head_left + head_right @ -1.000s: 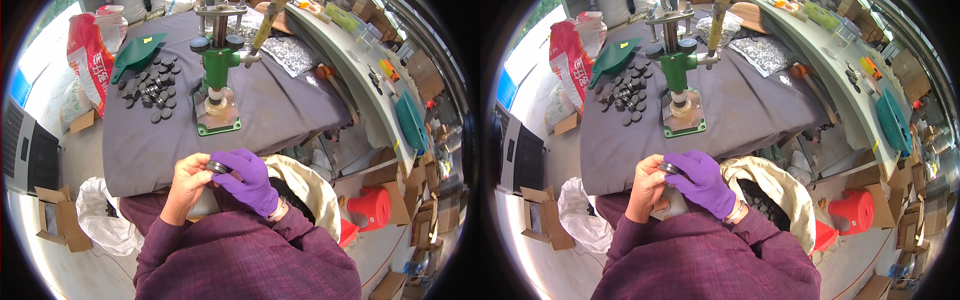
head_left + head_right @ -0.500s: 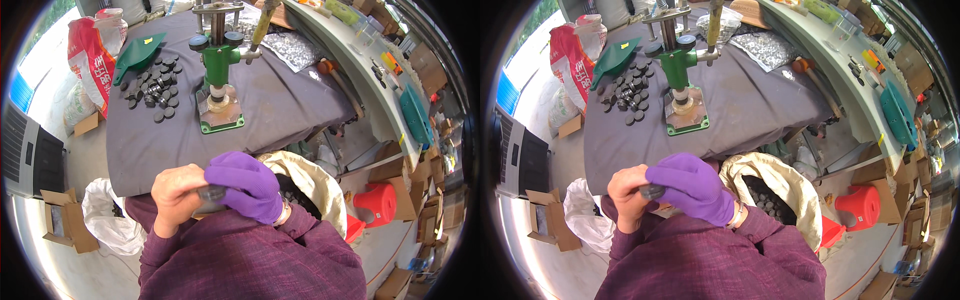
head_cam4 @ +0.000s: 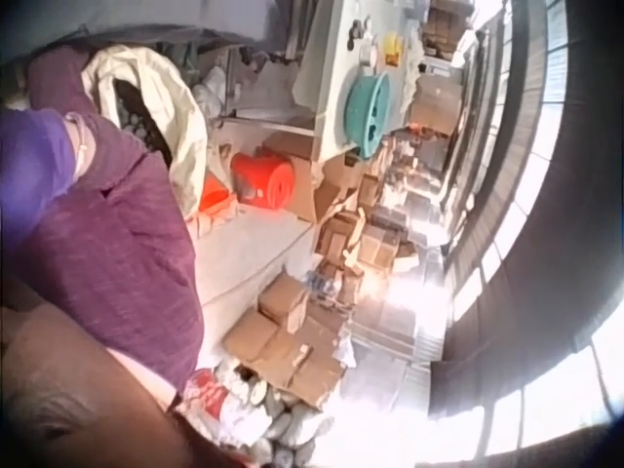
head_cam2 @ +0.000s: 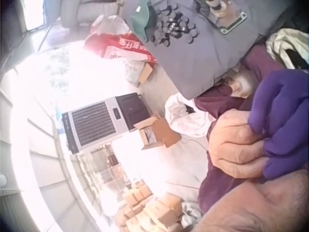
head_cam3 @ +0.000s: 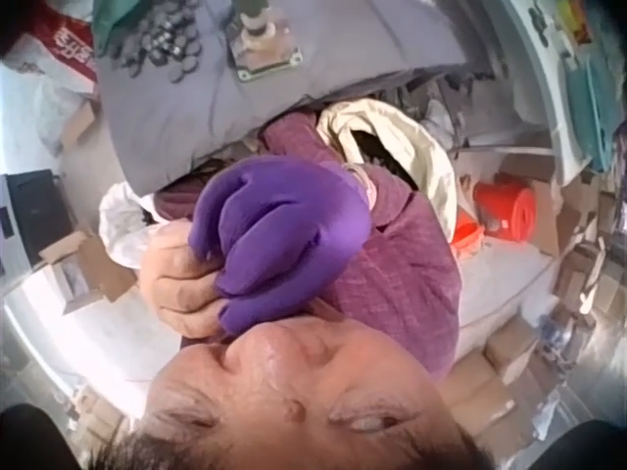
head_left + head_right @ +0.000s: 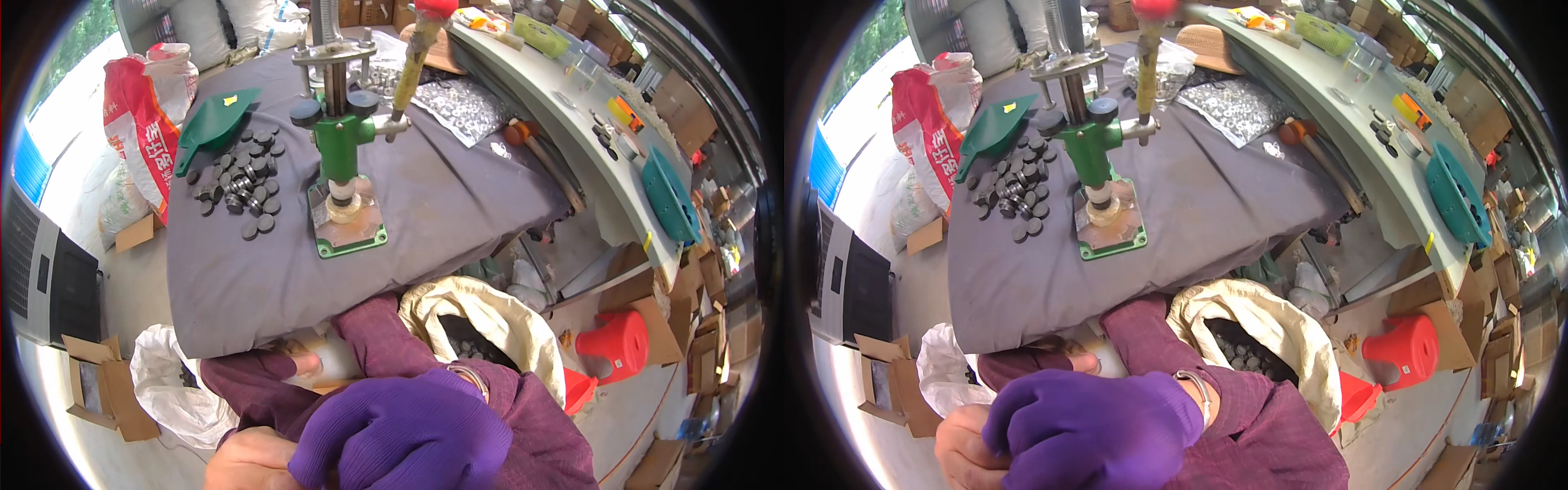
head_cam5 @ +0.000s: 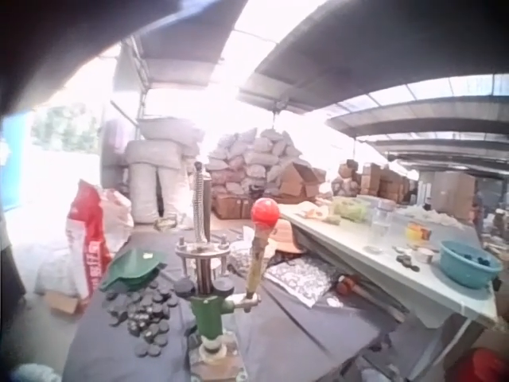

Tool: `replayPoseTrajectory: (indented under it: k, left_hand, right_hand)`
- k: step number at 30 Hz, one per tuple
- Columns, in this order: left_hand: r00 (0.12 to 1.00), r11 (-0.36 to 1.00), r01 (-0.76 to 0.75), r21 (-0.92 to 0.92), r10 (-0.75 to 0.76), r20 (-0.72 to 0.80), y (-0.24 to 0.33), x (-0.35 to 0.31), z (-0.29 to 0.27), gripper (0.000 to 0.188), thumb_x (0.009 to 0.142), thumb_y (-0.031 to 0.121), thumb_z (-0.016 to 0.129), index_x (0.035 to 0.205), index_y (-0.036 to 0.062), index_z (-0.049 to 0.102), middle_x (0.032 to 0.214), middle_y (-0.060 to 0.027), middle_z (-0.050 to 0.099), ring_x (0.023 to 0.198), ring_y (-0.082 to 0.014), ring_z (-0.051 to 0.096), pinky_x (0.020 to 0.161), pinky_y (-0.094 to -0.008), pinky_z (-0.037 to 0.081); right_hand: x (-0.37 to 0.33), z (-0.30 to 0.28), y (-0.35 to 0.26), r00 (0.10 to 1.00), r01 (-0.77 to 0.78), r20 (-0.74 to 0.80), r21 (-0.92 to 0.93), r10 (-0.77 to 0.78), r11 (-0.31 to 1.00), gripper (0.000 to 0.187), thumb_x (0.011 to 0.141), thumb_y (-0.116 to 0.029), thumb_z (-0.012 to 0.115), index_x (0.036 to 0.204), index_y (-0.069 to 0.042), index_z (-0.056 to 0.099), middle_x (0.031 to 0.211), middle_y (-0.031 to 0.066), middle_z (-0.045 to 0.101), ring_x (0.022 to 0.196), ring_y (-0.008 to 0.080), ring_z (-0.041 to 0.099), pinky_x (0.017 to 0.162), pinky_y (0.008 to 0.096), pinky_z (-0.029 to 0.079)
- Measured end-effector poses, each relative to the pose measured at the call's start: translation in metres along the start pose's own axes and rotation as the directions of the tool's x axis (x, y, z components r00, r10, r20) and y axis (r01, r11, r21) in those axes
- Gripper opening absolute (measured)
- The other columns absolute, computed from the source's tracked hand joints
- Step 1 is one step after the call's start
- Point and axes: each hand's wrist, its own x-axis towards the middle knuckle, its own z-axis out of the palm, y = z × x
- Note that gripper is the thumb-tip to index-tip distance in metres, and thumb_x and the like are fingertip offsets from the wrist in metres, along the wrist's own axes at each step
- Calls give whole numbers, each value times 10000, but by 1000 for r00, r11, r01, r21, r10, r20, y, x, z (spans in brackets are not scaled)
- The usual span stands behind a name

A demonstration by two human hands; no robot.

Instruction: The person takes circular discs from a bag and the table, positions them into a manual press, pulls down the lever to press them, and sets the discs onto the table.

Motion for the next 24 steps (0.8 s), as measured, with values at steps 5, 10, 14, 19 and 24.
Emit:
replayPoseTrajectory:
  k: [5,10,14,19,24]
  left_hand:
    - [1000,998,-8,-56,8,9,-9,8,-2,81,777,97,615,787,28,655,747,-111,621,558,-215,571,522,-366,459]
    - [1000,998,2,-60,-3,-6,-11,8,1,71,765,101,621,778,42,657,718,-103,606,538,-208,550,519,-366,458]
    - [999,999,31,-43,-31,6,-8,7,3,64,767,102,626,775,46,658,725,-103,612,534,-214,552,516,-369,458]
    - [965,908,260,330,-228,-131,-44,-31,24,223,754,163,718,883,-1,639,768,-110,643,682,-284,640,648,-353,532]
    - [776,726,631,274,-588,-229,-86,-77,55,236,725,41,729,943,-18,659,707,-114,633,588,-215,618,550,-322,494]
  right_hand:
    - [-6,2,-4,999,5,-33,95,-1,995,143,894,-82,607,1016,-16,639,935,97,650,799,186,627,747,302,503]
    - [-10,3,-6,998,12,-64,185,-1,983,130,901,-78,597,1007,-13,634,929,94,650,787,180,621,739,297,501]
    - [-10,7,-8,997,26,-84,278,-3,960,121,906,-74,590,1000,-10,630,925,91,650,777,174,616,731,293,500]
    - [-1,20,1,992,54,-124,391,-6,919,110,912,-70,581,991,-6,624,920,88,650,765,168,610,723,288,498]
    - [-59,2,30,736,-490,-365,296,571,820,269,856,-67,667,1118,-11,646,966,83,661,876,153,615,775,280,491]
